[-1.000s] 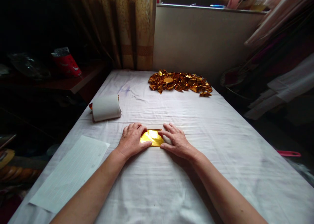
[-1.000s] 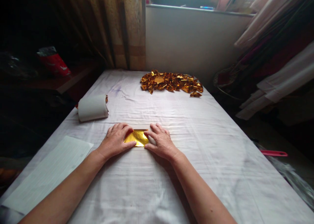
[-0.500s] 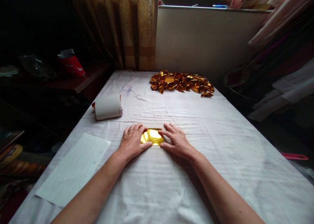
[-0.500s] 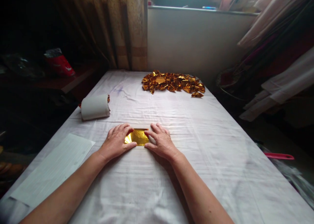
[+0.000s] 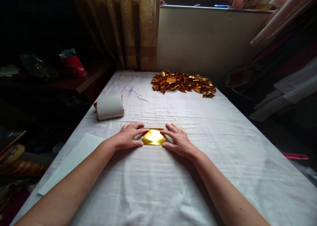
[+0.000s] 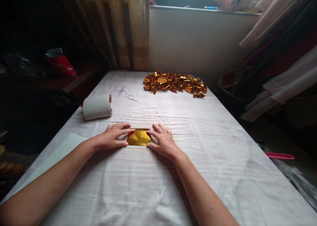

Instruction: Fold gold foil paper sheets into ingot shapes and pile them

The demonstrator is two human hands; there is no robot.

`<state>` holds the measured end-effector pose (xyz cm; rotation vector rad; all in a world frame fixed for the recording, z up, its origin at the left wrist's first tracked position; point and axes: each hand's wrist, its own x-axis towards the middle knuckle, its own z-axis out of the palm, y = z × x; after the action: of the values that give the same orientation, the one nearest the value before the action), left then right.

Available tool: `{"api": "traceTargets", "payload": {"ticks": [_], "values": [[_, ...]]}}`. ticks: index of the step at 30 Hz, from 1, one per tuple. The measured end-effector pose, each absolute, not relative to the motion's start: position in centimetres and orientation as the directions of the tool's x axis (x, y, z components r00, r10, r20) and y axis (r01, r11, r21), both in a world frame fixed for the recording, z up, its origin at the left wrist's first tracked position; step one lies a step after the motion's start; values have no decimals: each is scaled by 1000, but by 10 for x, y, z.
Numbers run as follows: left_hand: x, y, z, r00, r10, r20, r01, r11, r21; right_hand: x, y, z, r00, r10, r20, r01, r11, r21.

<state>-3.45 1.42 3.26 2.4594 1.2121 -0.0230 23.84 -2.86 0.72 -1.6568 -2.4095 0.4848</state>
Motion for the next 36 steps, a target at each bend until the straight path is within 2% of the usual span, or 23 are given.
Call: {"api": "traceTargets", "payload": {"ticks": [3, 6, 8, 10, 14, 20, 23, 27, 30, 32, 34, 36], "values": [[-33, 15, 34, 619, 758, -207, 772, -537, 339, 243, -27, 3, -387, 922, -7, 856, 356, -376], [-32, 15, 33, 604, 768, -212, 784, -525, 331, 243, -32, 3, -361, 928, 89, 848, 366, -384], [-32, 14, 33, 602, 772, -205, 785, -524, 331, 236, -41, 5, -293, 940, 173, 869, 337, -361], [-31, 13, 32, 601, 777, -187, 782, -523, 338, 221, -51, 10, -307, 928, 210, 875, 362, -321], [-30, 12, 34, 590, 790, -168, 783, -509, 356, 183, -66, 15, -457, 883, 104, 834, 466, -294], [-31, 10, 31, 592, 791, -151, 779, -516, 357, 167, -63, 10, -497, 866, -56, 834, 459, -305], [-32, 11, 30, 592, 791, -156, 780, -513, 359, 180, -61, 11, -464, 881, -91, 861, 425, -280], [-31, 12, 34, 581, 790, -196, 795, -498, 347, 196, -59, 13, -331, 935, -131, 927, 295, -232], [-24, 5, 39, 557, 802, -216, 819, -487, 303, 200, -58, 13, -318, 938, -140, 933, 283, -223], [-15, -7, 40, 539, 823, -179, 832, -487, 266, 199, -57, 12, -325, 936, -137, 931, 291, -218], [-5, -23, 36, 531, 845, -72, 831, -502, 238, 199, -57, 12, -333, 934, -131, 930, 302, -211], [3, -37, 29, 596, 803, -2, 779, -578, 243, 199, -58, 13, -343, 931, -125, 927, 314, -203]]}}
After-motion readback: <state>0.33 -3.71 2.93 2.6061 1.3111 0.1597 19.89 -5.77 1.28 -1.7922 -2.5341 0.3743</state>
